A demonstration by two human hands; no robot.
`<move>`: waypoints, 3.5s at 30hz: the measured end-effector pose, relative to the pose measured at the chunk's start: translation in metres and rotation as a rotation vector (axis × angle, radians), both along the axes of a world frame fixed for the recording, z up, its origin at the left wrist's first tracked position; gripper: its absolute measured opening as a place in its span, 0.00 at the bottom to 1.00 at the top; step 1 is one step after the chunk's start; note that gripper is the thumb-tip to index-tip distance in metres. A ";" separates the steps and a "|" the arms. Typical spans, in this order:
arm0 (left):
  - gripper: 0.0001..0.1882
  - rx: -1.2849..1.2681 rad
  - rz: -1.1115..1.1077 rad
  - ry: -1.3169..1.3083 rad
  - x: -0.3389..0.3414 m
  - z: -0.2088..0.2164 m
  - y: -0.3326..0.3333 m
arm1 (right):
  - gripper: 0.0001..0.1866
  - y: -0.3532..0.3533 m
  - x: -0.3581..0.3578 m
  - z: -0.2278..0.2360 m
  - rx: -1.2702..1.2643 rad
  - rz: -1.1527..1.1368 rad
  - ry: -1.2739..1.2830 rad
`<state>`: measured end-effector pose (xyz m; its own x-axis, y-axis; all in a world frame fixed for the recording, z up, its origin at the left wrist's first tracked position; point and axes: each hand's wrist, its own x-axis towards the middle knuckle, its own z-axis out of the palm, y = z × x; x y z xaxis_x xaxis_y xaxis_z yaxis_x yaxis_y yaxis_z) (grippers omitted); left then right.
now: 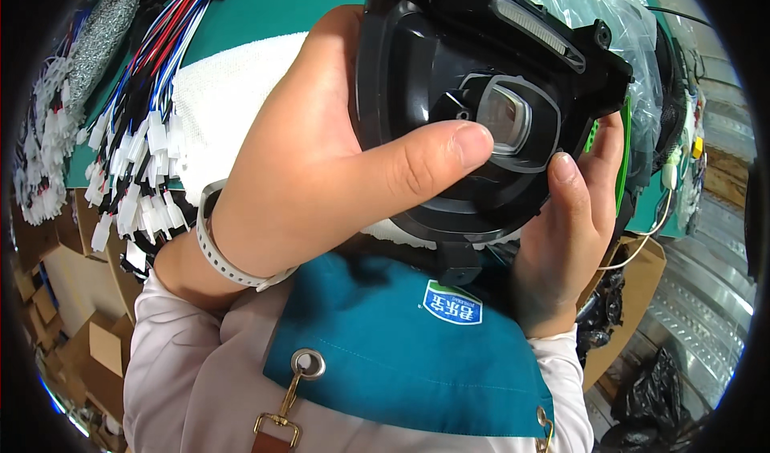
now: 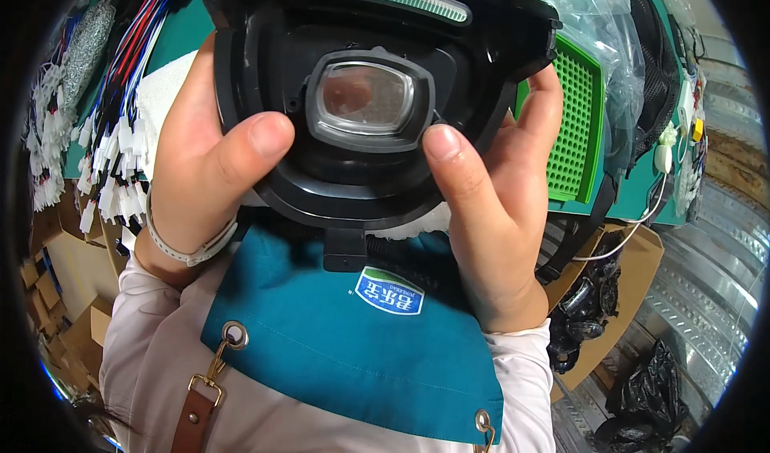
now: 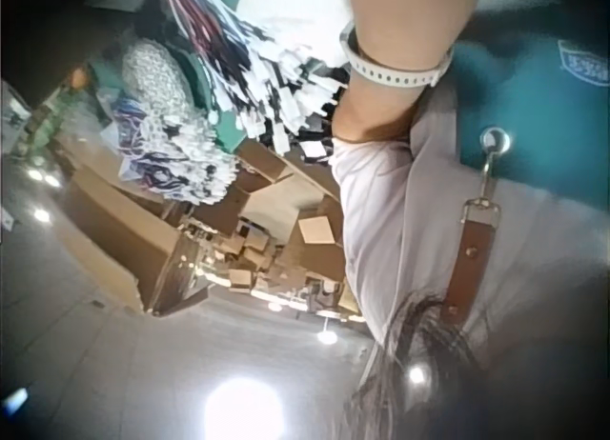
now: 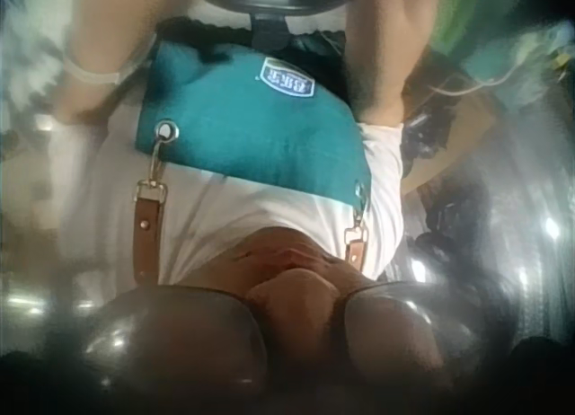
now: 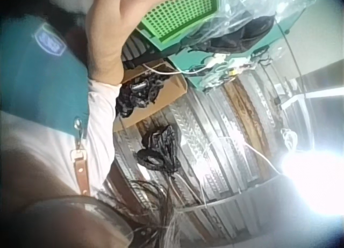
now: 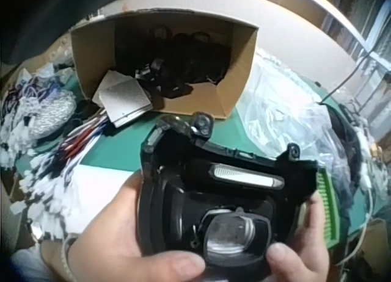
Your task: The person assembles a car headlight by hand, repeatedly pressing the clear lens into the black housing to secure it. They rotate the headlight to check the fit from multiple angles and ensure the lens is properly seated within the frame.
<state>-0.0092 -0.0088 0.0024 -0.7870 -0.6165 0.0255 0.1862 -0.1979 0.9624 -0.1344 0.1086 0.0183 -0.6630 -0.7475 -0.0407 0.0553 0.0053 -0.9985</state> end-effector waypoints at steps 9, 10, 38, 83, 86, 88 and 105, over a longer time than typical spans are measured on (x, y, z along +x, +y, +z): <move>0.40 -0.183 0.043 0.005 0.004 -0.013 0.003 | 0.43 0.009 -0.009 -0.019 -0.143 0.120 0.073; 0.41 -0.222 0.060 0.022 0.006 -0.013 0.003 | 0.46 0.010 -0.014 -0.023 -0.221 0.157 0.043; 0.39 -0.462 -0.012 -0.092 0.015 -0.011 0.010 | 0.52 0.031 -0.011 -0.027 -0.025 0.012 -0.098; 0.58 -0.613 0.041 0.118 0.016 -0.017 0.007 | 0.43 0.001 -0.015 -0.021 -0.176 0.130 -0.279; 0.59 -0.549 0.023 0.195 0.018 -0.019 0.008 | 0.43 -0.002 -0.018 -0.020 -0.189 0.152 -0.309; 0.59 -0.500 -0.030 0.253 0.013 -0.024 0.007 | 0.43 -0.005 -0.018 -0.015 -0.201 0.155 -0.334; 0.60 -0.517 -0.199 0.316 0.015 -0.018 -0.010 | 0.45 -0.014 -0.007 0.011 -0.042 0.100 -0.467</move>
<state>0.0061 -0.0189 -0.0154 -0.7911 -0.3052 0.5301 0.4839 0.2179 0.8476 -0.1417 0.0941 0.0289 -0.5056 -0.8141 -0.2856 0.4997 -0.0065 -0.8662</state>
